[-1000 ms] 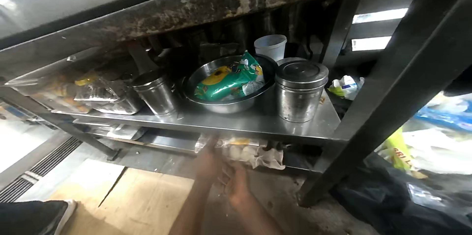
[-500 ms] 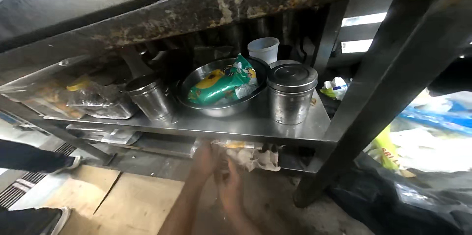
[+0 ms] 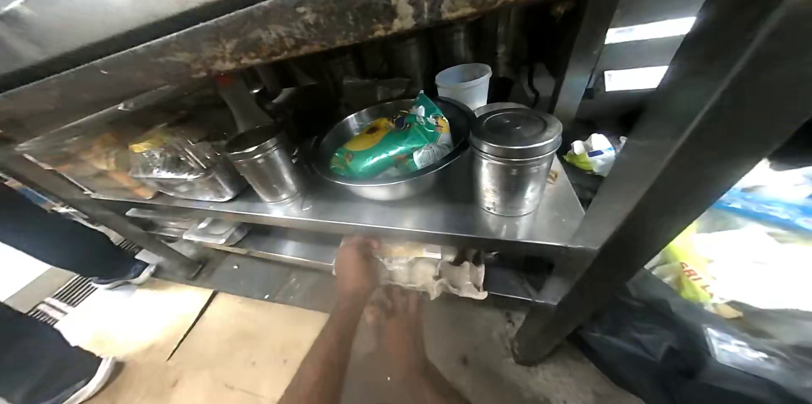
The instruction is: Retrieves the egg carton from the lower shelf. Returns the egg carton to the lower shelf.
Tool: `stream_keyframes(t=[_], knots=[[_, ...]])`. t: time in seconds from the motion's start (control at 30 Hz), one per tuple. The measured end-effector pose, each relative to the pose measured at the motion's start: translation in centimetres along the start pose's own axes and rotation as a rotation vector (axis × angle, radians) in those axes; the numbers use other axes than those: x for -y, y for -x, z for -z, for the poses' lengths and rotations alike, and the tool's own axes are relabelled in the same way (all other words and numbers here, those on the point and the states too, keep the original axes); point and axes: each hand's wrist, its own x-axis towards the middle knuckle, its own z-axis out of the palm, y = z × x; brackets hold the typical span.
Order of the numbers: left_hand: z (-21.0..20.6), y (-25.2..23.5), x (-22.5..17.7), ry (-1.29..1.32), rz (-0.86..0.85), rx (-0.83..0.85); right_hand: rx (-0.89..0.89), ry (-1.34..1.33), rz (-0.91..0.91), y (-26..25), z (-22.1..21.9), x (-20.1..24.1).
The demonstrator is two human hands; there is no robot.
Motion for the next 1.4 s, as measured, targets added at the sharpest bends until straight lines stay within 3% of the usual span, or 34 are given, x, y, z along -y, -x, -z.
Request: stream_keyframes(t=[0.13, 0.27, 0.57, 0.7, 0.77, 0.83, 0.9, 0.97, 1.03, 1.13, 1.23, 1.27, 1.33, 1.4], knots=[[-1.1, -0.5, 0.5, 0.081, 0.046, -0.133, 0.270, 0.251, 0.119, -0.1, 1.0, -1.9], [-1.1, -1.1, 1.2, -0.038, 0.009, -0.187, 0.390, 0.311, 0.210, -0.7, 2.5, -2.9], [-3.1, -2.0, -0.6, -0.038, 0.194, -0.369, 0.305, 0.298, 0.390, 0.7, 3.8, -5.5], [-3.3, -2.2, -0.7, -0.039, 0.198, -0.370, 0.492, 0.212, 0.246, 1.1, 4.7, -5.8], [-3.1, -1.4, 0.5, -0.025, 0.056, -0.320, 0.591, 0.066, 0.134, 1.6, 5.7, -5.7], [-3.3, -0.4, 3.1, -0.016, -0.247, -0.281, 0.503, -0.011, 0.120, 1.7, 7.7, -5.7], [-3.3, 1.1, 5.3, -0.147, -0.533, -0.166, 0.189, 0.069, 0.199, 2.1, 9.2, -5.6], [-3.3, 1.9, 6.1, -0.360, -0.668, -0.106, -0.164, 0.241, 0.277, 1.7, 9.4, -6.5], [-3.4, 1.7, 6.1, -0.460, -0.714, -0.110, -0.280, 0.380, 0.282, 1.1, 9.0, -7.4], [-2.4, 0.8, 5.3, -0.473, -0.786, -0.076, -0.284, 0.508, 0.323, 1.0, 8.1, -8.6], [-0.5, -0.2, 5.0, -0.461, -0.823, 0.067, -0.293, 0.596, 0.397, 1.1, 7.5, -9.8], [0.0, -0.3, 4.8, -0.461, -0.802, 0.095, -0.297, 0.607, 0.414, 0.8, 7.7, -9.9], [0.5, 0.2, 5.0, -0.410, -0.692, -0.013, -0.298, 0.585, 0.409, 0.1, 8.3, -9.5], [-0.9, 2.1, 6.8, -0.274, -0.410, -0.204, -0.241, 0.538, 0.332, 0.3, 8.8, -8.4]])
